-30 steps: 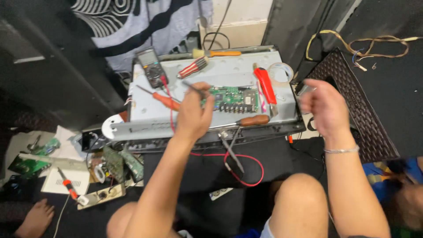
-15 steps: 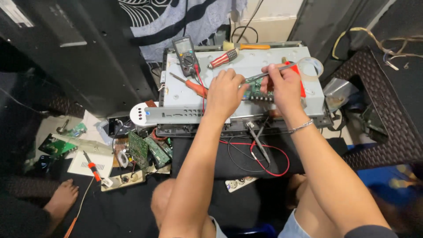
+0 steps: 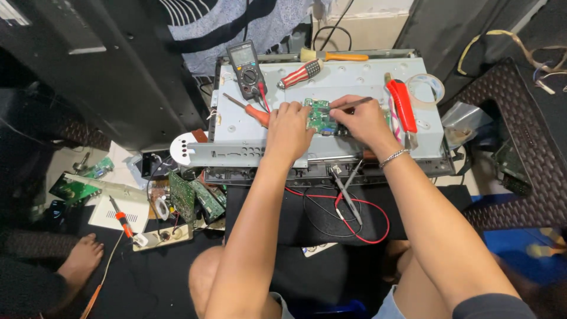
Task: Repairing a television circuit board using a soldering iron and multimeter probes
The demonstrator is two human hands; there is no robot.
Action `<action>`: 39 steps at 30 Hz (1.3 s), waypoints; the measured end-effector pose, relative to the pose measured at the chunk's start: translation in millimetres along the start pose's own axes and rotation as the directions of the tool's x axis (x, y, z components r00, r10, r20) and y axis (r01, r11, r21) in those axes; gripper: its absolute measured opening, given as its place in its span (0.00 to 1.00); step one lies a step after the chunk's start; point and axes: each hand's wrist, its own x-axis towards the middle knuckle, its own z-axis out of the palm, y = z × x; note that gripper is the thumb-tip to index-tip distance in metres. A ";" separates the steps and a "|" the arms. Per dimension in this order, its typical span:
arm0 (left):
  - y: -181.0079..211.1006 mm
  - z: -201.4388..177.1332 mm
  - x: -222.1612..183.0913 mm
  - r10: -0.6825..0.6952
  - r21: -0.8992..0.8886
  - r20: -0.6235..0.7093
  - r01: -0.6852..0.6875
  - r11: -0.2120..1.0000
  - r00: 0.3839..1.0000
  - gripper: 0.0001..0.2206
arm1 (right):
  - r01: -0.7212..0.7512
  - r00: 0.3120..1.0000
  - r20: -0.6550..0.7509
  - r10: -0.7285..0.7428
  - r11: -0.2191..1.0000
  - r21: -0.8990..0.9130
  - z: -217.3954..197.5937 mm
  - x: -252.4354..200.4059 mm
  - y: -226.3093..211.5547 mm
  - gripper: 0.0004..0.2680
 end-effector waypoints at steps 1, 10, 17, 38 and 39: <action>-2.6 6.7 -0.7 -0.001 -0.003 0.004 0.001 1.000 1.000 0.25 | -0.004 1.000 0.002 0.004 1.000 -0.001 1.5 2.0 3.0 0.07; -2.9 12.4 -10.8 -0.011 -0.054 -0.047 0.008 0.998 0.999 0.22 | -0.057 0.997 0.051 0.055 0.998 0.027 22.0 19.3 31.5 0.08; -1.2 10.9 -11.6 -0.034 -0.118 -0.062 0.026 0.993 0.998 0.22 | -0.030 1.000 0.008 0.030 0.999 -0.039 17.3 13.7 26.0 0.07; 0.6 5.1 -12.5 -0.056 -0.177 -0.084 0.040 0.983 0.995 0.21 | -0.005 1.000 0.007 0.005 1.000 -0.004 21.2 15.5 35.2 0.06; 1.1 4.3 -12.9 -0.058 -0.185 -0.083 0.042 0.982 0.995 0.21 | -0.008 1.000 0.008 0.008 1.000 0.001 21.7 15.6 36.3 0.06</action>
